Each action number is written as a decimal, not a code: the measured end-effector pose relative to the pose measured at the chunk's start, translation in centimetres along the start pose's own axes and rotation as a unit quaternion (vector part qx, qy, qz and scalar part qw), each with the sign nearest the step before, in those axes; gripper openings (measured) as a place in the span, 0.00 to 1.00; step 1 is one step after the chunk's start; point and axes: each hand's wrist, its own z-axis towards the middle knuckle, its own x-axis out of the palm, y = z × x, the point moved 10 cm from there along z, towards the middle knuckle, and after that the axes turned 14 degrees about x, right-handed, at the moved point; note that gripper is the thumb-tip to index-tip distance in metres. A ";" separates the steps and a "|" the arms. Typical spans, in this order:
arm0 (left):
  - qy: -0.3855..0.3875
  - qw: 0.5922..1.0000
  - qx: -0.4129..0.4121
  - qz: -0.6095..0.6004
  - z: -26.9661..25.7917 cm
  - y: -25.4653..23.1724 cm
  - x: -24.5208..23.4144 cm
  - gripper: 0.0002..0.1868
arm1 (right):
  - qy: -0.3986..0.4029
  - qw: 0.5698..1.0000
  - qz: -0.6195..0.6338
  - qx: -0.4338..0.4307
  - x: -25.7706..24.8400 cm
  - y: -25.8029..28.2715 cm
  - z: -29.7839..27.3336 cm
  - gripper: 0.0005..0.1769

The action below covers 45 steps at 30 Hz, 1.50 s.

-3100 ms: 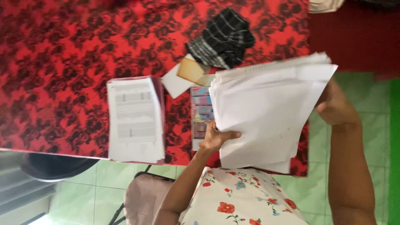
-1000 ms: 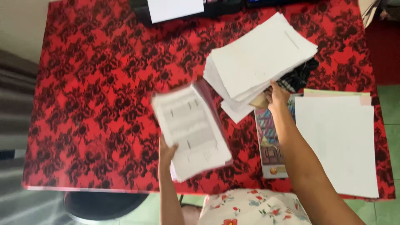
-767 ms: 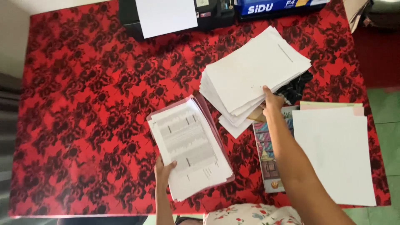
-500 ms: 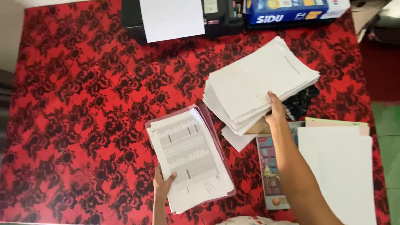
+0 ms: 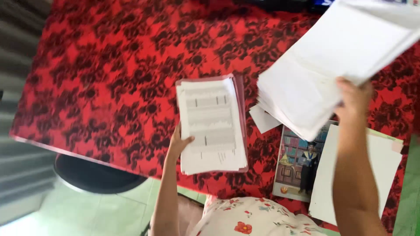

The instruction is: Organizing and sorting a large volume of paperwork, books, and folders from a table and placing them onto a bookshelf.

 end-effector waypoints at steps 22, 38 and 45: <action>-0.044 0.902 -0.123 -0.413 -2.3 3.2 3.7 0.38 | 0.371 0.866 -0.192 0.277 20.2 -23.5 -12.2 0.37; 0.003 0.990 -0.078 -0.115 -2.5 -9.2 2.5 0.54 | 0.172 0.764 -0.608 -0.128 20.0 -26.3 -6.5 0.49; -0.024 0.939 -0.047 -0.341 -2.0 -9.4 3.3 0.49 | 0.171 0.846 -0.505 0.011 15.9 -20.9 -11.1 0.42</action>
